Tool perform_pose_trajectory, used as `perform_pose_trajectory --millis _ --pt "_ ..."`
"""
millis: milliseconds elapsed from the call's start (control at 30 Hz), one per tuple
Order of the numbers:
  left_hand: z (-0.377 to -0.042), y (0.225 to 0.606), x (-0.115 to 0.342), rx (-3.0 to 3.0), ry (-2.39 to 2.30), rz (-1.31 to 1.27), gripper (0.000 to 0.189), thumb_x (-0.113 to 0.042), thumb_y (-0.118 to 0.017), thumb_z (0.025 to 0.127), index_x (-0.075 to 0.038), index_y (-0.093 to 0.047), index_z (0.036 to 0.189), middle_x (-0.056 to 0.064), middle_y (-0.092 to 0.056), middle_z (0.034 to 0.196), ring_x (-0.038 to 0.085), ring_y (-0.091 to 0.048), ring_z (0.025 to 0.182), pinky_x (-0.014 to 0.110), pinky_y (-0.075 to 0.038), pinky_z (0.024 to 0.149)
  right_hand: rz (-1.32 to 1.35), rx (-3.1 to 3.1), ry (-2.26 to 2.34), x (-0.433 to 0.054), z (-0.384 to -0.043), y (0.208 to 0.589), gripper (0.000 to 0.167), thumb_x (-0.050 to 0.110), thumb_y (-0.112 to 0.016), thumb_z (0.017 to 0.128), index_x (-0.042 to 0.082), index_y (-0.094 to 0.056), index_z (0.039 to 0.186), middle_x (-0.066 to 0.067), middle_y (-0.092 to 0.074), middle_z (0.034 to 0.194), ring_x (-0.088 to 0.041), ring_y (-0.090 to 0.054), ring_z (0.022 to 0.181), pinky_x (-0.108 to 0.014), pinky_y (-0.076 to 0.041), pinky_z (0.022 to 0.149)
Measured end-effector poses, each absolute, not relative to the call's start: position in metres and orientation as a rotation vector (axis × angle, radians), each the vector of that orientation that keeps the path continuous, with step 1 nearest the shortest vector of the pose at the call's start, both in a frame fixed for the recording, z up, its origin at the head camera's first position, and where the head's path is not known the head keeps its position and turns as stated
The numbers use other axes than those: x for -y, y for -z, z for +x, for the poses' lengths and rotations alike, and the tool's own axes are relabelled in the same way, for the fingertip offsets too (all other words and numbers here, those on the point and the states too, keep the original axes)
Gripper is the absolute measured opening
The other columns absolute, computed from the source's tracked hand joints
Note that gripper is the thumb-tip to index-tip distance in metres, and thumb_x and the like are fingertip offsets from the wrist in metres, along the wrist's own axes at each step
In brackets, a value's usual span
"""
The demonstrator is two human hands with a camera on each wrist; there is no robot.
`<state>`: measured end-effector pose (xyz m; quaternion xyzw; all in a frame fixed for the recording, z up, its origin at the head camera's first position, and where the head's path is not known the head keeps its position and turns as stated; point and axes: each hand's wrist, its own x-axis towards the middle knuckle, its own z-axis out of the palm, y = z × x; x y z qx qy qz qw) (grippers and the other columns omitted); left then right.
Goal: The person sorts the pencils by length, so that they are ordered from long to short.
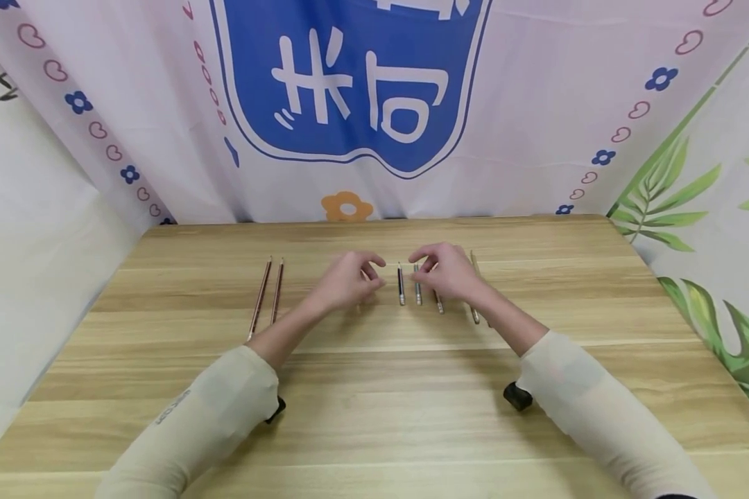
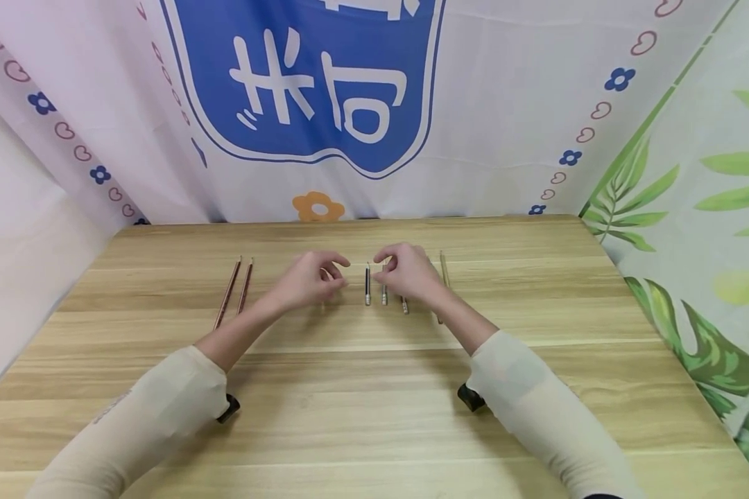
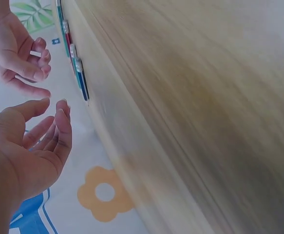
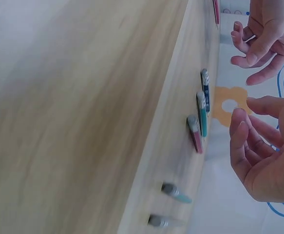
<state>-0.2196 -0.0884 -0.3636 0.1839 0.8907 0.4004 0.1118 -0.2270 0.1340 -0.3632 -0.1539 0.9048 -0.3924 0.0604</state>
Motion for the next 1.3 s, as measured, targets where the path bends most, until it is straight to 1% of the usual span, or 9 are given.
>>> perform_pose_trajectory --millis 167,267,400,567,667,833,1000,1200,1300 --pt "-0.222 0.361 0.079 -2.622 -1.189 0.54 0.039 -0.004 -0.072 0.096 0.006 -0.062 0.133 0.013 -0.072 0.093 0.031 -0.073 0.073 0.025 -0.059 0.056 -0.453 -2.744 1.194 -0.146 -0.228 0.364 0.032 0.007 -0.076 0.089 -0.003 -0.073 0.119 -0.009 -0.074 0.083 -0.011 -0.066 0.06 -0.021 -0.05 0.056" --pt "-0.223 0.359 0.072 -2.621 -1.197 0.531 0.039 -0.004 -0.072 0.096 0.005 -0.063 0.132 0.013 -0.072 0.093 0.033 -0.073 0.075 0.026 -0.06 0.056 -0.453 -2.739 1.202 -0.153 -0.228 0.364 0.032 0.006 -0.075 0.089 -0.004 -0.072 0.119 -0.012 -0.075 0.085 -0.014 -0.068 0.066 -0.022 -0.051 0.057" --pt "-0.225 0.359 0.063 -2.609 -1.2 0.533 0.038 -0.003 -0.072 0.096 0.005 -0.064 0.132 0.014 -0.072 0.093 0.033 -0.073 0.075 0.026 -0.06 0.055 -0.447 -2.742 1.205 -0.161 -0.228 0.363 0.032 0.007 -0.076 0.09 -0.004 -0.072 0.12 -0.013 -0.076 0.086 -0.025 -0.072 0.072 -0.022 -0.052 0.059" --pt "-0.225 0.358 0.049 -2.593 -1.197 0.573 0.037 -0.001 -0.072 0.095 0.007 -0.064 0.13 0.015 -0.072 0.093 0.031 -0.072 0.072 0.026 -0.061 0.055 -0.42 -2.726 1.231 -0.171 -0.227 0.363 0.033 0.006 -0.075 0.092 -0.006 -0.07 0.122 -0.015 -0.075 0.086 -0.035 -0.075 0.072 -0.022 -0.055 0.057" --pt "-0.225 0.359 0.042 -2.592 -1.179 0.599 0.036 0.0 -0.07 0.095 0.007 -0.064 0.129 0.015 -0.072 0.092 0.026 -0.071 0.069 0.024 -0.059 0.054 -0.398 -2.726 1.229 -0.177 -0.227 0.362 0.033 0.006 -0.074 0.093 -0.007 -0.069 0.124 -0.017 -0.075 0.088 -0.036 -0.074 0.072 -0.022 -0.055 0.057" --pt "-0.226 0.36 0.029 -2.585 -1.177 0.635 0.034 0.0 -0.071 0.095 0.008 -0.065 0.128 0.017 -0.074 0.094 0.027 -0.072 0.071 0.02 -0.056 0.054 -0.36 -2.731 1.227 -0.188 -0.226 0.362 0.034 0.008 -0.073 0.094 -0.006 -0.068 0.125 -0.02 -0.075 0.092 -0.034 -0.074 0.07 -0.021 -0.052 0.055" --pt "-0.226 0.363 0.018 -2.587 -1.198 0.653 0.031 0.001 -0.071 0.095 0.008 -0.067 0.124 0.016 -0.074 0.091 0.024 -0.071 0.066 0.02 -0.055 0.051 -0.324 -2.724 1.237 -0.198 -0.225 0.363 0.035 0.009 -0.072 0.095 -0.007 -0.067 0.126 -0.021 -0.074 0.093 -0.033 -0.073 0.07 -0.02 -0.051 0.052" --pt "-0.226 0.365 0.007 -2.533 -1.228 0.661 0.031 0.001 -0.071 0.095 0.01 -0.065 0.125 0.018 -0.074 0.093 0.032 -0.074 0.071 0.02 -0.056 0.051 -0.326 -2.735 1.223 -0.206 -0.224 0.363 0.035 0.007 -0.072 0.095 -0.009 -0.067 0.125 -0.023 -0.075 0.093 -0.028 -0.07 0.064 -0.02 -0.051 0.053" --pt "-0.226 0.366 0.002 -2.526 -1.219 0.66 0.032 0.0 -0.071 0.096 0.009 -0.065 0.126 0.017 -0.074 0.094 0.031 -0.073 0.071 0.021 -0.056 0.051 -0.306 -2.733 1.229 -0.209 -0.223 0.363 0.034 0.007 -0.072 0.094 -0.009 -0.067 0.124 -0.023 -0.074 0.093 -0.025 -0.071 0.065 -0.02 -0.054 0.054"
